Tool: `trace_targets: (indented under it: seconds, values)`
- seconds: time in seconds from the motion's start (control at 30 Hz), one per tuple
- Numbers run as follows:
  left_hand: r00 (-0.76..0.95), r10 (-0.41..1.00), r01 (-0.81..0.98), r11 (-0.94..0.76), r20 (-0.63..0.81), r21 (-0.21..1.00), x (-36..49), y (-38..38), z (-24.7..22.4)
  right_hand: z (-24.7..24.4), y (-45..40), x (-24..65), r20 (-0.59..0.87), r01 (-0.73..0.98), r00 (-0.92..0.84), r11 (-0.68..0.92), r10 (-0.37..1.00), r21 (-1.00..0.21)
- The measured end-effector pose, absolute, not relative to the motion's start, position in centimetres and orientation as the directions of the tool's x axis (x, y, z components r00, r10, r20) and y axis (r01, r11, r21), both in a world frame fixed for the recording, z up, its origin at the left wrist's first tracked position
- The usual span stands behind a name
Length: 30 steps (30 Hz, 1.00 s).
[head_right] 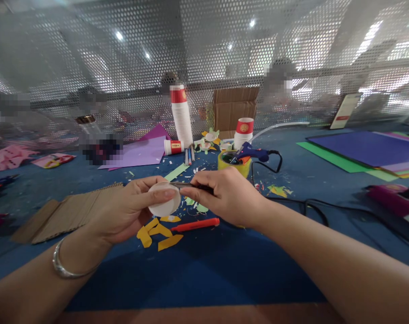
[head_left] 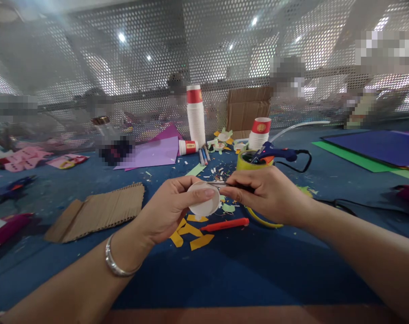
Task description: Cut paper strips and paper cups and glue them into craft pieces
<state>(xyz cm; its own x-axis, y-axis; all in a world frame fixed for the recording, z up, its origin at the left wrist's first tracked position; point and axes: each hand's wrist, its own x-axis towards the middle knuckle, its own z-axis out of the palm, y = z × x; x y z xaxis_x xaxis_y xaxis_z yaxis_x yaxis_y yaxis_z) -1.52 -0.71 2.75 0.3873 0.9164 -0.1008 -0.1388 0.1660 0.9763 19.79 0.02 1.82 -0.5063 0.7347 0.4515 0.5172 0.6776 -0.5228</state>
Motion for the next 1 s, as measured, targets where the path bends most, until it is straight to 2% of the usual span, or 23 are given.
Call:
trace_targets:
  seconds: [0.73, 0.87, 1.0]
  values:
    - [0.42, 0.879, -0.111, 0.295, -0.225, 0.949, -1.69, -0.53, 3.38, 2.01, 0.01, 19.8, 0.446, 0.532, -0.534, 0.695, 0.719, -0.484]
    - [0.451, 0.858, -0.121, 0.333, -0.247, 0.935, -1.74, -0.39, 3.47, 2.08, -0.06, 19.7, 0.424, 0.509, -0.525, 0.671, 0.738, -0.539]
    - [0.476, 0.851, -0.154, 0.329, -0.222, 0.932, -1.92, -0.18, 3.32, 2.32, 0.12, 19.8, 0.35, 0.475, -0.5, 0.589, 0.792, -0.654]
